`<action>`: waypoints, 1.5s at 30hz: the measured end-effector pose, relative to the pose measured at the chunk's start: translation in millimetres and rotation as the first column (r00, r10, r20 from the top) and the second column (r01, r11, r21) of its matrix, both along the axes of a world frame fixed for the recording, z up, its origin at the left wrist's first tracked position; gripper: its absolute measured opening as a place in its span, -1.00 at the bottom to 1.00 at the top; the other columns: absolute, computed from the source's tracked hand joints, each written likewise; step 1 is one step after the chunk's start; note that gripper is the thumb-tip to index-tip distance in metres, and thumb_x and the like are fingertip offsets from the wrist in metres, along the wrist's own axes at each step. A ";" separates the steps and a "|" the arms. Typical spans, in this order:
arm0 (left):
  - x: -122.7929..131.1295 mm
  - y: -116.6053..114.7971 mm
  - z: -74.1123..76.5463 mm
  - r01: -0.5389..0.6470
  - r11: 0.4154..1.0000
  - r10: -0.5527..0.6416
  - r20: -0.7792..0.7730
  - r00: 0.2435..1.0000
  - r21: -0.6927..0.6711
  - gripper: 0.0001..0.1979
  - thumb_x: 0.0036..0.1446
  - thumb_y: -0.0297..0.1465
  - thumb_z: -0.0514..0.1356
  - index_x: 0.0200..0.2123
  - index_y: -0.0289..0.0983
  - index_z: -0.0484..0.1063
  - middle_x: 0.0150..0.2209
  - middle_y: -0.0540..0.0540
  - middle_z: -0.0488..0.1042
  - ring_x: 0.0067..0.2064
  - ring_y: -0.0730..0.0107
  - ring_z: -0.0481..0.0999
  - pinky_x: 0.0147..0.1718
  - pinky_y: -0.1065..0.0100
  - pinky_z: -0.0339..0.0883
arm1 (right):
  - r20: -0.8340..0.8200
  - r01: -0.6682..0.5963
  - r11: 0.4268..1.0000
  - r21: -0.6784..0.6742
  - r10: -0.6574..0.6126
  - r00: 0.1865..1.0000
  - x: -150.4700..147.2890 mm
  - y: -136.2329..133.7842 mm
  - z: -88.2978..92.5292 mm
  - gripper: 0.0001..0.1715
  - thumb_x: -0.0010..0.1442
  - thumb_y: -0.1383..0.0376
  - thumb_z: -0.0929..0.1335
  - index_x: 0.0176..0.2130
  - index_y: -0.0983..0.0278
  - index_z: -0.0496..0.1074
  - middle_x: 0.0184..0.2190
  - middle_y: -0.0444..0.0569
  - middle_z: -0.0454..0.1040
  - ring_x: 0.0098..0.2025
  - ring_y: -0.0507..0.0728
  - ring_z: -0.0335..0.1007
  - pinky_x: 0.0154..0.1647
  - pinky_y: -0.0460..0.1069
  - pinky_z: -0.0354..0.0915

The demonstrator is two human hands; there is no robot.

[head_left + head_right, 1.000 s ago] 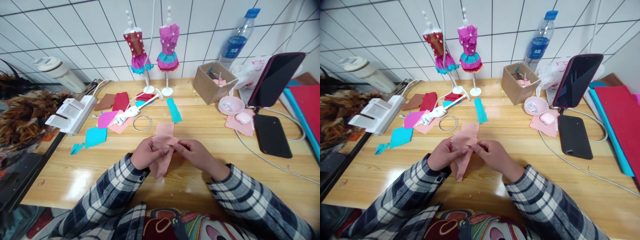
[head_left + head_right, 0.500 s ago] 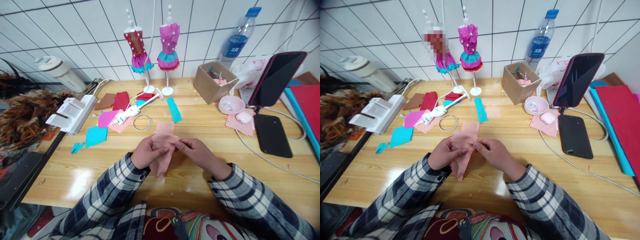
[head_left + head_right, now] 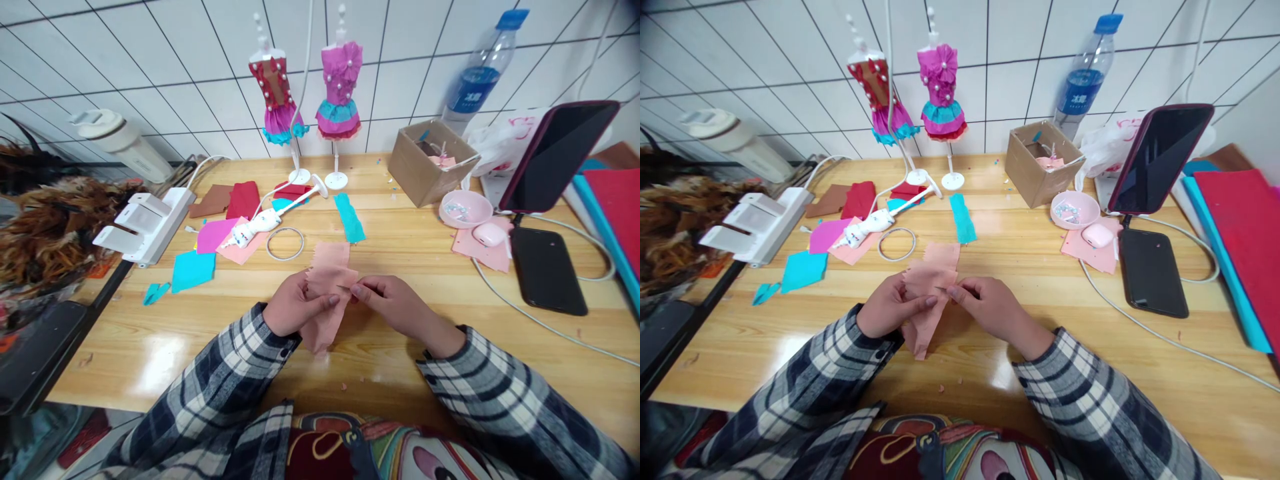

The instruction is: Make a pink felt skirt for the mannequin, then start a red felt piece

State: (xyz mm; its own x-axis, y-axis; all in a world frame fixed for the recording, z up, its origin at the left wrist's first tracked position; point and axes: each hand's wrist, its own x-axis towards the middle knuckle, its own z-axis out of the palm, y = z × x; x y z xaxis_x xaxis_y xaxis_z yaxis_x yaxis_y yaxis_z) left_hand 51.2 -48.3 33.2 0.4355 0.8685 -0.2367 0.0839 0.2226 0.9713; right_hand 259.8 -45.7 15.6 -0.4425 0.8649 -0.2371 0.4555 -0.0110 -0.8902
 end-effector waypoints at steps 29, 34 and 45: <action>-1.2 0.1 -3.1 -0.049 0.992 0.060 -0.095 0.994 0.115 -0.75 0.05 -0.30 0.32 -0.24 -0.35 0.53 -0.36 -0.08 0.62 -0.34 0.36 0.57 -0.32 0.39 0.41 | 0.012 0.001 1.000 -0.028 -0.001 1.000 -0.8 -0.4 -0.3 -0.49 0.26 -0.03 0.20 -0.40 0.27 0.46 -0.53 -0.12 0.36 -0.44 0.07 0.23 -0.38 -0.02 0.11; -1.5 -0.1 -3.4 -0.046 0.992 0.058 -0.102 0.993 0.114 -0.75 0.06 -0.30 0.32 -0.24 -0.35 0.53 -0.33 -0.09 0.63 -0.32 0.36 0.57 -0.29 0.40 0.41 | -0.007 0.006 1.000 -0.029 -0.006 1.000 -0.7 -0.5 0.0 -0.53 0.26 0.00 0.21 -0.43 0.26 0.45 -0.50 -0.11 0.42 -0.41 0.08 0.28 -0.34 0.00 0.12; -0.9 0.1 -3.1 -0.071 0.992 0.083 -0.112 0.990 0.109 -0.67 0.03 -0.25 0.33 -0.18 -0.35 0.52 -0.28 -0.11 0.63 -0.26 0.28 0.58 -0.28 0.35 0.43 | -0.027 0.002 0.998 -0.061 -0.004 1.000 -1.1 -1.4 0.8 -0.50 0.29 -0.01 0.17 -0.41 0.26 0.42 -0.49 -0.09 0.40 -0.41 0.07 0.26 -0.36 -0.02 0.14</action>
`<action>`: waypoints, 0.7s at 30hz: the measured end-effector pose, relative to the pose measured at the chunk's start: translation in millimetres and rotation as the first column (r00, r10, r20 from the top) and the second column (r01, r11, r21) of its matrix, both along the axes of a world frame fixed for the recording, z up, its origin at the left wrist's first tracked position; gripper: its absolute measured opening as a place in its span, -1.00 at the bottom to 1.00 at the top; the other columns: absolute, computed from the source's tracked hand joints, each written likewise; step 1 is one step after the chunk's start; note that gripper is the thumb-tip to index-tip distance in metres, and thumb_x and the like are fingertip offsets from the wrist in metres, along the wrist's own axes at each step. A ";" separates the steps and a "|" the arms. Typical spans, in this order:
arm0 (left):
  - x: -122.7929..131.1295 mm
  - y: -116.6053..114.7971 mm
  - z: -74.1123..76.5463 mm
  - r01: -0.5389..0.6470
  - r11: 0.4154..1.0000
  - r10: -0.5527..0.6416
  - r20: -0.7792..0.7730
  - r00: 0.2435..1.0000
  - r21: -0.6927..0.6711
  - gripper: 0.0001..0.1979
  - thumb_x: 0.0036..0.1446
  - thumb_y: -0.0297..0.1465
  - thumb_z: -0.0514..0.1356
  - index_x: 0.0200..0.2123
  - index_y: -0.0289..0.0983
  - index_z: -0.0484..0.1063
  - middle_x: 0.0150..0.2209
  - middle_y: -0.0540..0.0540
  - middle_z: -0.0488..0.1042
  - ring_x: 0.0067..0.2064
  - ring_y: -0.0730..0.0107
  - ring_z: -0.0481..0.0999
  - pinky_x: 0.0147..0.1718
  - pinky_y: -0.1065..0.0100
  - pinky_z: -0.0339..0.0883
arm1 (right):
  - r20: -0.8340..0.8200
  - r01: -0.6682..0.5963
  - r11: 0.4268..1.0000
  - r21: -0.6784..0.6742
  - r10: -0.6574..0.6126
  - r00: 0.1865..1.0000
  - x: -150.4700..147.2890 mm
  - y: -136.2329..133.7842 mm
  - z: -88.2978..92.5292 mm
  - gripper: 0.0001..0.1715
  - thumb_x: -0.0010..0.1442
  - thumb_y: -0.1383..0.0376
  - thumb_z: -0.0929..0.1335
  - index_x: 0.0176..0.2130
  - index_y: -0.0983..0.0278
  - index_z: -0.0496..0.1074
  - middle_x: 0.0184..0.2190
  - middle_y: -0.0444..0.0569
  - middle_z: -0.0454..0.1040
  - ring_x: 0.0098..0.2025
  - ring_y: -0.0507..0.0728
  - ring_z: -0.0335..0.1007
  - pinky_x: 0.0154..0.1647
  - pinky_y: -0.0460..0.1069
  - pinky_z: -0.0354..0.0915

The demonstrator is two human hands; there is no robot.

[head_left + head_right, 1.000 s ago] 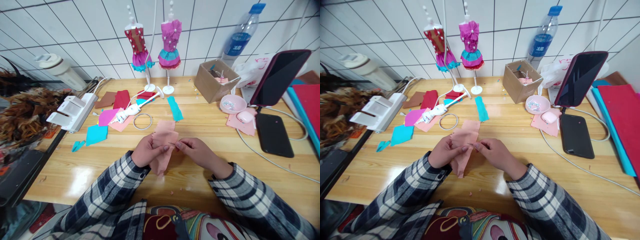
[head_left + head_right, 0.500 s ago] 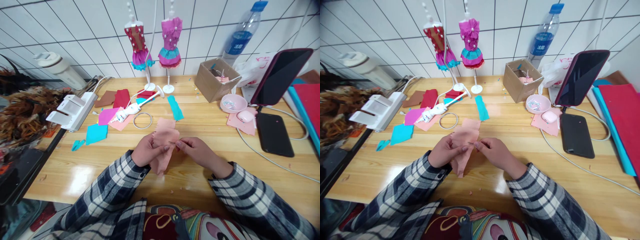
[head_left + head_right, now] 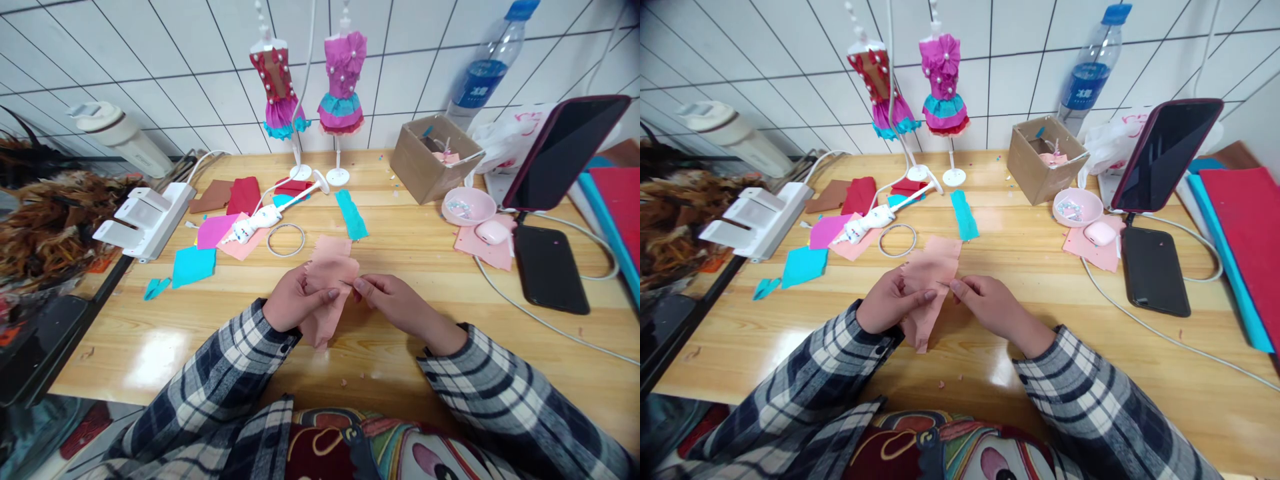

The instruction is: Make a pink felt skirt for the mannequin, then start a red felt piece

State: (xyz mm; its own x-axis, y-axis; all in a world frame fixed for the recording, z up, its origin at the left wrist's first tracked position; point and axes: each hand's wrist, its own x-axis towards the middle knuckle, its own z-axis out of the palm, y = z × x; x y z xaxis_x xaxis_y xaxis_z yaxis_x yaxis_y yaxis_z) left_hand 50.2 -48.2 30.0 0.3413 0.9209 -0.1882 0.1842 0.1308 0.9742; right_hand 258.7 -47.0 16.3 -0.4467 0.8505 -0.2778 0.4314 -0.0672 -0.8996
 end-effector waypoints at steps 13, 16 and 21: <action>0.9 -0.2 2.1 0.023 1.000 -0.023 0.004 1.000 0.005 -0.68 0.04 -0.26 0.33 -0.18 -0.35 0.52 -0.22 -0.13 0.63 -0.20 0.27 0.59 -0.25 0.36 0.44 | -0.007 -0.004 1.000 -0.015 0.004 1.000 -0.7 0.0 0.5 -0.54 0.28 0.02 0.20 -0.43 0.26 0.41 -0.49 -0.09 0.41 -0.42 0.06 0.25 -0.38 -0.04 0.15; 1.2 0.0 2.4 0.014 1.000 -0.014 -0.001 1.000 0.020 -0.68 0.04 -0.27 0.34 -0.18 -0.36 0.51 -0.19 -0.14 0.63 -0.18 0.25 0.59 -0.22 0.35 0.44 | 0.007 0.000 1.000 0.000 0.000 1.000 -0.7 -0.1 1.3 -0.54 0.29 0.02 0.19 -0.42 0.26 0.41 -0.49 -0.09 0.40 -0.42 0.06 0.26 -0.38 -0.04 0.15; 0.6 -0.4 2.0 0.038 0.999 -0.039 0.005 0.999 0.019 -0.72 0.06 -0.28 0.32 -0.20 -0.35 0.52 -0.20 -0.13 0.63 -0.18 0.26 0.59 -0.21 0.35 0.44 | 0.010 -0.004 1.000 0.002 0.004 1.000 -0.8 -0.1 1.6 -0.52 0.30 0.02 0.18 -0.41 0.27 0.41 -0.49 -0.10 0.39 -0.41 0.07 0.26 -0.37 -0.03 0.15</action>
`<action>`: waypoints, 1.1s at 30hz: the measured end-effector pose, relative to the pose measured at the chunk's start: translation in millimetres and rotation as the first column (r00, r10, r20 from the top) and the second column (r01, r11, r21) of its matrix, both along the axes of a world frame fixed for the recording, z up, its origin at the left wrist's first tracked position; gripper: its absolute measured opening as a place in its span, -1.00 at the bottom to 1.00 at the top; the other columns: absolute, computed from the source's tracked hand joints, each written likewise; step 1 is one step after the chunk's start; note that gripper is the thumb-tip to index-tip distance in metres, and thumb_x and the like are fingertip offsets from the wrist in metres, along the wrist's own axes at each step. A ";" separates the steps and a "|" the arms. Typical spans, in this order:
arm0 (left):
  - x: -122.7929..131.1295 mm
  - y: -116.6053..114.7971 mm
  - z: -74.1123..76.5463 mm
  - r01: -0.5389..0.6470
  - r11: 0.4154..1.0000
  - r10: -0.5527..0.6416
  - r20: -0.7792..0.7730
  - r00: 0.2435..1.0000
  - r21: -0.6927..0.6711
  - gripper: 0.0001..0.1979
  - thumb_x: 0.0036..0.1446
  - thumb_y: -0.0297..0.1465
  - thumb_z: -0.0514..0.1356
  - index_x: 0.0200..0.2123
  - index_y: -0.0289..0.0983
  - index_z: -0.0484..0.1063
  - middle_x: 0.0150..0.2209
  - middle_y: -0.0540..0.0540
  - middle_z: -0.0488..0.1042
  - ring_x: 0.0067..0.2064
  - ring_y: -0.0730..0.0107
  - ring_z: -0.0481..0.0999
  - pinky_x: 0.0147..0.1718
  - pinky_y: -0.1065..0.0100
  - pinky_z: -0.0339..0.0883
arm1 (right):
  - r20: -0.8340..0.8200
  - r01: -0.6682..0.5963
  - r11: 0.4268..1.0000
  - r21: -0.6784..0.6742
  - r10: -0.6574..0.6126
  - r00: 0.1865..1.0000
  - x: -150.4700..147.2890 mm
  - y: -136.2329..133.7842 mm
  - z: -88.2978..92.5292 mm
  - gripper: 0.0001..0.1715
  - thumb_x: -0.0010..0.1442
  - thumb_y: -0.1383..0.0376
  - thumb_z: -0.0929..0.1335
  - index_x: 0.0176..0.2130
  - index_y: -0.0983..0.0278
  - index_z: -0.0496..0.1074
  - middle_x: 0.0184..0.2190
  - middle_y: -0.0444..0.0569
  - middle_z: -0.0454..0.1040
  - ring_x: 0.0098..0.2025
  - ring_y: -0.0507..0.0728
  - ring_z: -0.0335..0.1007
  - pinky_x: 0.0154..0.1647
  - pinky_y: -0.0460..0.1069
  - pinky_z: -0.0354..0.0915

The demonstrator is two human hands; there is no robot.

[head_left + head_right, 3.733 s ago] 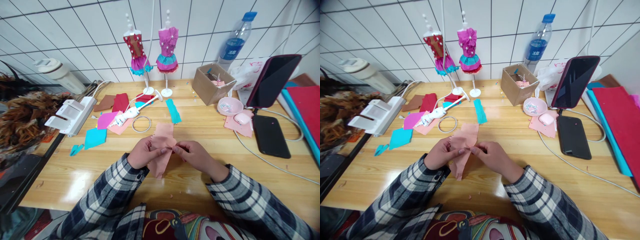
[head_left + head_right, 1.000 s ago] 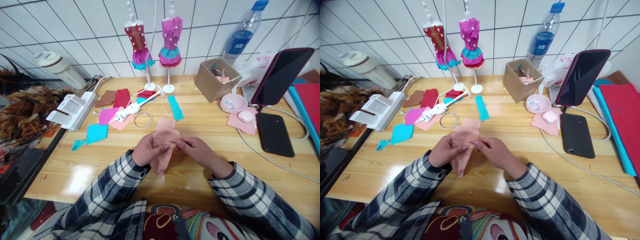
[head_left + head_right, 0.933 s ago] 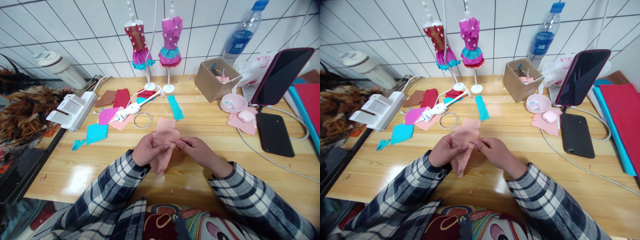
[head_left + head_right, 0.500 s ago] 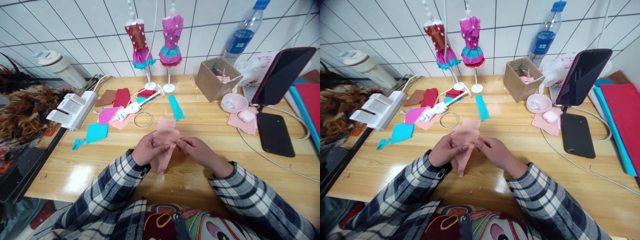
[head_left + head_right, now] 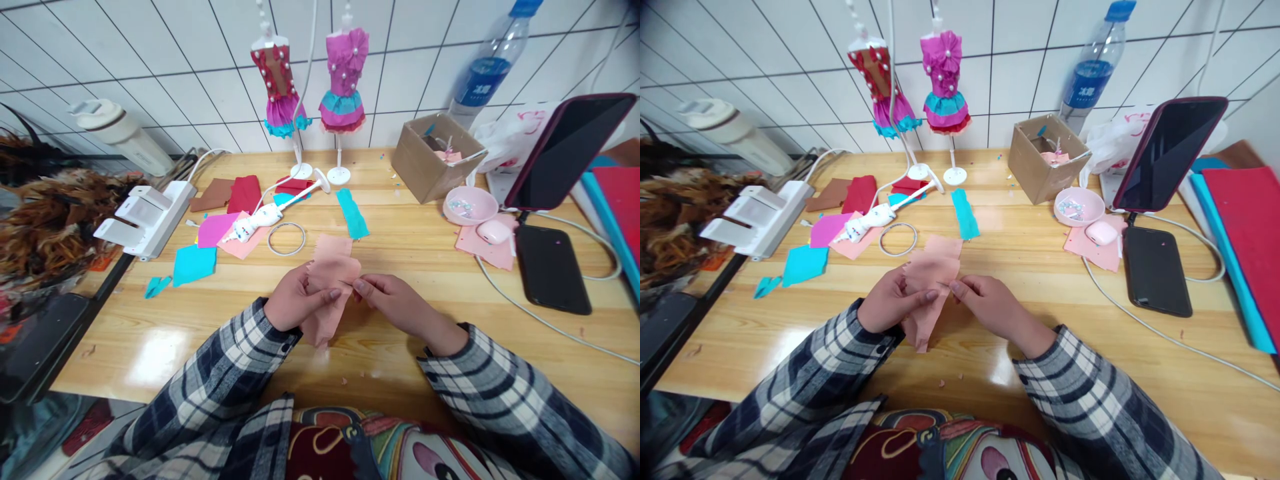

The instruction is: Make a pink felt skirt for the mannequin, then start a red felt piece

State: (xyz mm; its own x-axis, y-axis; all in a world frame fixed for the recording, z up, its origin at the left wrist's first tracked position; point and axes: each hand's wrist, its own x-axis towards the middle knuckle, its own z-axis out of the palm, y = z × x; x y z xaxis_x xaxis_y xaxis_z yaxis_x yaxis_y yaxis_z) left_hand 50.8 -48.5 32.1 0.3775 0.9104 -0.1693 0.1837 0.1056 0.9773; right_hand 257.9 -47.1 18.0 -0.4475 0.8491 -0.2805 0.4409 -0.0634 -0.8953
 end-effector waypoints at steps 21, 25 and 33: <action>1.0 -1.1 0.1 -0.054 0.999 0.054 -0.017 0.998 0.004 -0.69 0.03 -0.26 0.34 -0.21 -0.35 0.50 -0.24 -0.13 0.63 -0.22 0.25 0.59 -0.24 0.33 0.45 | 0.011 0.006 1.000 -0.020 -0.005 1.000 -0.9 -1.3 0.0 -0.50 0.31 0.00 0.16 -0.42 0.25 0.40 -0.49 -0.10 0.38 -0.41 0.07 0.26 -0.37 -0.03 0.16; 1.2 -0.9 1.1 -0.035 0.999 0.035 -0.005 0.999 -0.002 -0.70 0.04 -0.26 0.34 -0.23 -0.35 0.51 -0.22 -0.13 0.63 -0.20 0.24 0.59 -0.23 0.34 0.44 | 0.002 0.010 1.000 -0.022 -0.010 1.000 -1.8 -1.6 -1.9 -0.51 0.31 0.00 0.17 -0.42 0.25 0.40 -0.48 -0.09 0.40 -0.41 0.07 0.27 -0.38 -0.03 0.17; 2.4 -2.3 -0.6 -0.076 0.995 0.077 0.002 0.997 -0.056 -0.66 -0.01 -0.26 0.37 -0.22 -0.36 0.47 -0.29 -0.11 0.61 -0.27 0.30 0.57 -0.27 0.36 0.41 | -0.006 0.015 1.000 -0.026 -0.015 1.000 -2.1 -1.5 -2.0 -0.52 0.28 -0.02 0.17 -0.43 0.25 0.37 -0.51 -0.11 0.34 -0.43 0.07 0.22 -0.39 -0.03 0.14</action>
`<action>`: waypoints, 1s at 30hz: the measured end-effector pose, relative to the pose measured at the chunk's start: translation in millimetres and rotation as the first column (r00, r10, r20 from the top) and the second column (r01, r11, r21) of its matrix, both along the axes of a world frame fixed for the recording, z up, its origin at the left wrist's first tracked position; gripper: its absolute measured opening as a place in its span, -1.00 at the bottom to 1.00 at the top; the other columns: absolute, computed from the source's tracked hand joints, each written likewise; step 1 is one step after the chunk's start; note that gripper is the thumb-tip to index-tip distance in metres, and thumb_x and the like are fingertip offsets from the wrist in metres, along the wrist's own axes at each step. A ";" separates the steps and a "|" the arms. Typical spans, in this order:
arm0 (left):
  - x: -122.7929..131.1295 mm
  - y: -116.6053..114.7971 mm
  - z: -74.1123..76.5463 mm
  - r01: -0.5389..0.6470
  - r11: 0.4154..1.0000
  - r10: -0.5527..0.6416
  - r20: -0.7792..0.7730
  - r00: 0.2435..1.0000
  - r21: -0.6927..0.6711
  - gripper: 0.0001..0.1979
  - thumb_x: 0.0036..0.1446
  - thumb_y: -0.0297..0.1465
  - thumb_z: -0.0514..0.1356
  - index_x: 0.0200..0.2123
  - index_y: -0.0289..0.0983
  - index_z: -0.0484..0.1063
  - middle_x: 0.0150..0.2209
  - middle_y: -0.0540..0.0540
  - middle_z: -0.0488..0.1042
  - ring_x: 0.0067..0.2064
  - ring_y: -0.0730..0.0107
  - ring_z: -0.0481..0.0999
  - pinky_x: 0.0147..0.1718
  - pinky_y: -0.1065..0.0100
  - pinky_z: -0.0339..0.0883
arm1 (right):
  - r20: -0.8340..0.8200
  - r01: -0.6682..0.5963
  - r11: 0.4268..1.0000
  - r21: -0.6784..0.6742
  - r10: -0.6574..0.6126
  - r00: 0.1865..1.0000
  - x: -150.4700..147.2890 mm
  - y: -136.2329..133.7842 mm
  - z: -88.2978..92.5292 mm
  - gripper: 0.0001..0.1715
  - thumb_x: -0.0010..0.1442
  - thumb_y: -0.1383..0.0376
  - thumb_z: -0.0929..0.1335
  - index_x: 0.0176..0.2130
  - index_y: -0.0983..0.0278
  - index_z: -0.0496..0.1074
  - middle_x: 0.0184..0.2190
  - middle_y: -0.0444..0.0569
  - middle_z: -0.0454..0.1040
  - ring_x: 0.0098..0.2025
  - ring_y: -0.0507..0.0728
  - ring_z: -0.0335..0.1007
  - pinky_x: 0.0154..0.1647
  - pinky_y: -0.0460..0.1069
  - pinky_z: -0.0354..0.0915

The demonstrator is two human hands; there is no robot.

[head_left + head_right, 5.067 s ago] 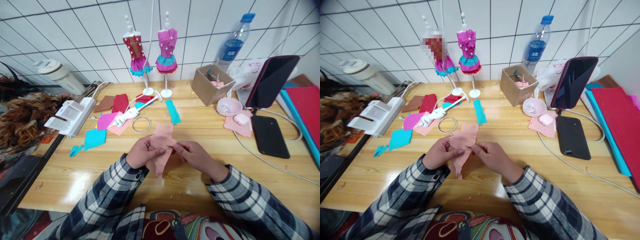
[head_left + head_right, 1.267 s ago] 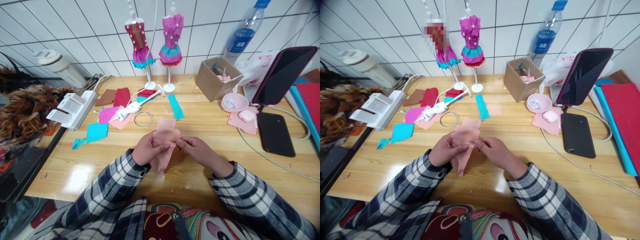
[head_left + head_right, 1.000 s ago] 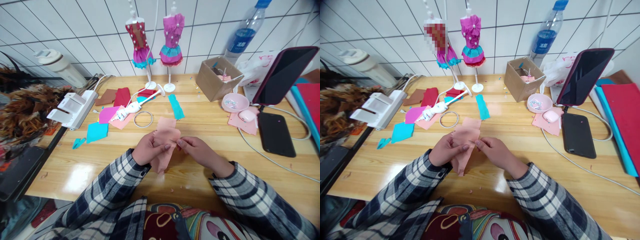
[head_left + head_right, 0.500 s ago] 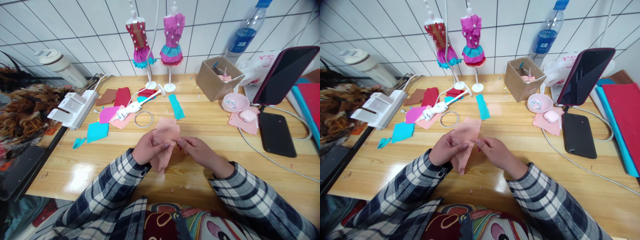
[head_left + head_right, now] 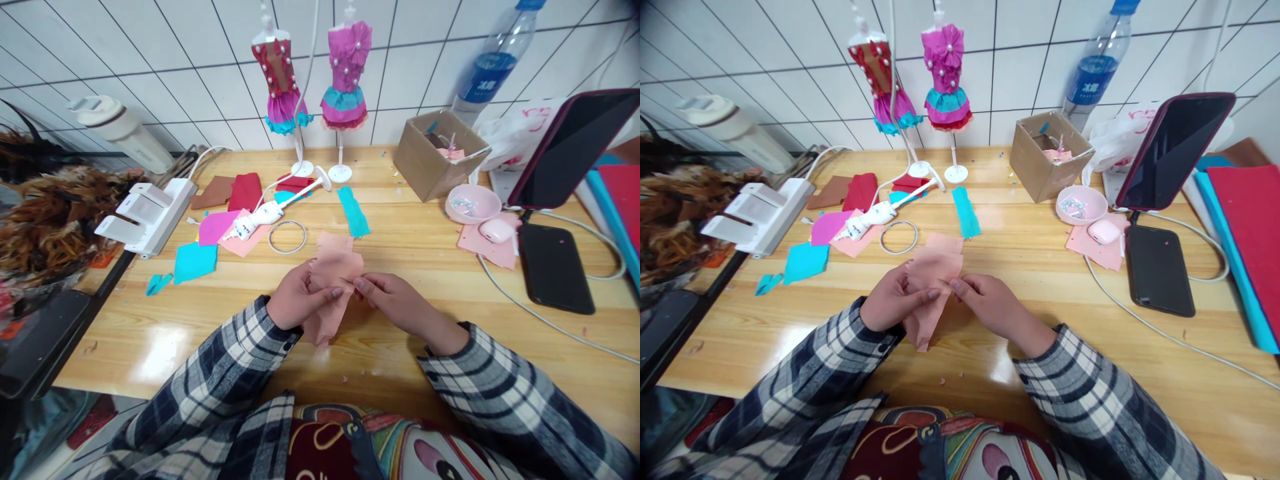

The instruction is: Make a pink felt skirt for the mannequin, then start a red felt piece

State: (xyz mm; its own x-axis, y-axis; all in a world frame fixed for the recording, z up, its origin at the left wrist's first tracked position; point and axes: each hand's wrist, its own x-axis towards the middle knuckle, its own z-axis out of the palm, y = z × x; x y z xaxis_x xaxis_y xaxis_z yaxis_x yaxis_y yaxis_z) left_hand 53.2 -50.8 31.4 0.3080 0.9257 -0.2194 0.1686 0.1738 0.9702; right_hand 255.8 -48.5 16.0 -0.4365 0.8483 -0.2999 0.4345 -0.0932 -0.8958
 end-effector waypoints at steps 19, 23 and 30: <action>0.6 0.3 1.9 0.018 1.000 -0.019 -0.021 1.000 -0.016 -0.66 -0.01 -0.24 0.36 -0.24 -0.36 0.47 -0.37 -0.09 0.59 -0.22 0.19 0.56 -0.21 0.28 0.40 | -0.023 -0.005 1.000 -0.009 0.005 1.000 -0.2 -1.0 0.7 -0.48 0.27 -0.07 0.17 -0.41 0.25 0.37 -0.50 -0.11 0.35 -0.41 0.07 0.24 -0.37 -0.04 0.14; 0.8 0.2 2.3 0.027 1.000 -0.027 -0.003 1.000 -0.007 -0.66 0.00 -0.24 0.36 -0.23 -0.36 0.47 -0.38 -0.09 0.58 -0.22 0.19 0.56 -0.21 0.27 0.40 | -0.032 -0.006 1.000 -0.019 0.005 0.999 -0.5 -0.8 0.0 -0.51 0.27 -0.04 0.18 -0.42 0.25 0.37 -0.50 -0.10 0.34 -0.42 0.06 0.22 -0.37 -0.03 0.14; 1.5 0.2 2.7 0.016 1.000 -0.016 -0.024 1.000 0.001 -0.69 0.00 -0.25 0.36 -0.27 -0.35 0.47 -0.39 -0.09 0.58 -0.22 0.17 0.56 -0.21 0.26 0.40 | -0.044 -0.008 1.000 -0.022 0.007 0.999 -0.5 -0.5 -1.2 -0.52 0.27 -0.03 0.18 -0.44 0.25 0.35 -0.51 -0.12 0.32 -0.43 0.05 0.20 -0.38 -0.02 0.13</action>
